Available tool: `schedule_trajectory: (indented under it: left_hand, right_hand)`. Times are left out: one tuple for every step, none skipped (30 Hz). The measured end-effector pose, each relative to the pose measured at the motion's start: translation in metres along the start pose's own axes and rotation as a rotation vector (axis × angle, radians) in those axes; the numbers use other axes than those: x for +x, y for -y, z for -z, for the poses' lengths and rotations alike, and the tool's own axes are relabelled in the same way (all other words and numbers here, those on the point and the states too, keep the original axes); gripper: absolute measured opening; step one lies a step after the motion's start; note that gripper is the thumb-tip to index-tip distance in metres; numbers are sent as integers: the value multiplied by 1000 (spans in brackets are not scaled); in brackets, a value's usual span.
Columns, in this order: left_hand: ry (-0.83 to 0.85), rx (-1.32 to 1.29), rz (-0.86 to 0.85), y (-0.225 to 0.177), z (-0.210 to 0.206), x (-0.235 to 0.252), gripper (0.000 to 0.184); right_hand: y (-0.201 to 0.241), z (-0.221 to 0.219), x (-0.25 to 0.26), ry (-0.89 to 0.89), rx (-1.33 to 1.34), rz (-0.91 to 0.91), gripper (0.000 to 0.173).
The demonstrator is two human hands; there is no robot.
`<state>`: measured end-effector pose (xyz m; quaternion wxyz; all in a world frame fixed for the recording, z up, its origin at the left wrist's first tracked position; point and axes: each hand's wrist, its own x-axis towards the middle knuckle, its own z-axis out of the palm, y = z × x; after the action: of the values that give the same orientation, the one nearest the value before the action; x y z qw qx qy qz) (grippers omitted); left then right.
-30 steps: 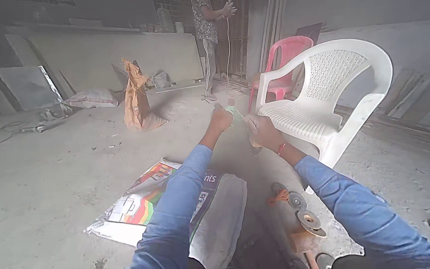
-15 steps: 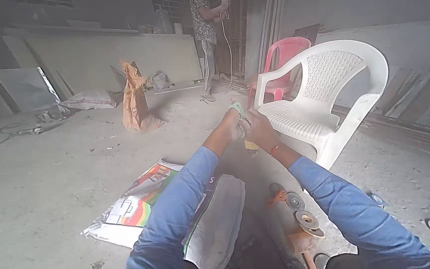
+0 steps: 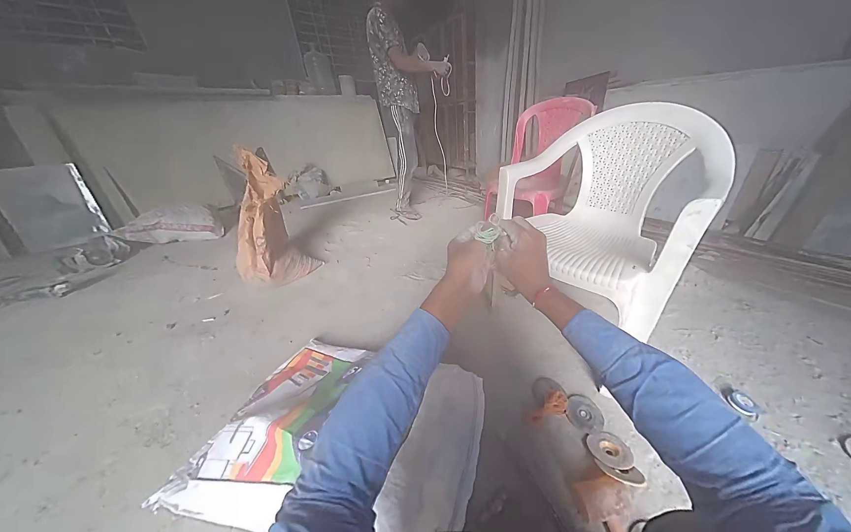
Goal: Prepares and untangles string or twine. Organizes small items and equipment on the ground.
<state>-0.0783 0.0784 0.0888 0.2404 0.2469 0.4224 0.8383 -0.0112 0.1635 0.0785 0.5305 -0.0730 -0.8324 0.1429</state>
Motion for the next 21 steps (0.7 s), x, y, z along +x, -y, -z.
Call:
schedule_trajectory:
  left_hand:
    - [84,-34,17,0,7,4,24]
    - [190,-54,33,-2,15,7,23]
    - [300,-74,41,-4,24,10,25]
    - [380,-95,44,-5,31,12,30]
    - [395,-122,46,-6,34,14,34]
    - [347,-142,54,-7,33,14,37]
    - [257,-165,73,-9,28,13,39]
    - [135,-182,100,-12,18,10,40]
    - [1,-180,126,-16,8,5,41]
    - [-117,-148,146,-21,-3,0,41]
    - [-199,-108,144,-28,-14,-6,39]
    - [-251,-58,121,-34,-22,-12,36]
    - [-282,-7,93,-39,-27,-17,32]
    - [-309,36,52,-43,-29,-18,27]
    - [-318,54,20,-45,-28,-16,27]
    - [-324,47,9,-46,-24,-13,29]
    - [-338,19,34,-44,-18,-10,32]
    - [-343,-15,91,-44,-12,-8,37]
    - [-327,-43,156,-46,-6,-8,42]
    - [-298,-56,206,-50,-1,-8,41]
    - [-251,-52,244,-56,3,-7,41]
  right_hand:
    - [1,1,2,1,14,-32,17]
    - [3,3,3,2,29,-77,15]
    - [5,5,5,9,51,-153,13]
    - [6,7,8,17,76,-250,14]
    - [7,8,10,29,112,-349,22]
    - [8,9,13,44,166,-442,29]
    - [8,11,16,64,226,-519,32]
    - [8,10,18,79,268,-565,33]
    - [9,8,18,84,283,-583,33]
    - [10,5,17,79,256,-563,32]
    - [13,2,14,62,198,-501,27]
    - [16,-2,9,36,139,-387,20]
    - [15,-7,3,11,67,-238,13]
    - [15,-11,-1,-8,18,-116,12]
    - [15,-14,-2,-26,-6,-57,16]
    - [14,-17,-3,-33,-5,-60,18]
    - [14,-18,-5,-35,0,-88,19]
    - [13,-18,-5,-35,6,-116,18]
    - [10,-18,-4,-39,8,-135,15]
    - [9,-17,-3,-39,15,-148,13]
    - [10,-16,-2,-32,22,-152,13]
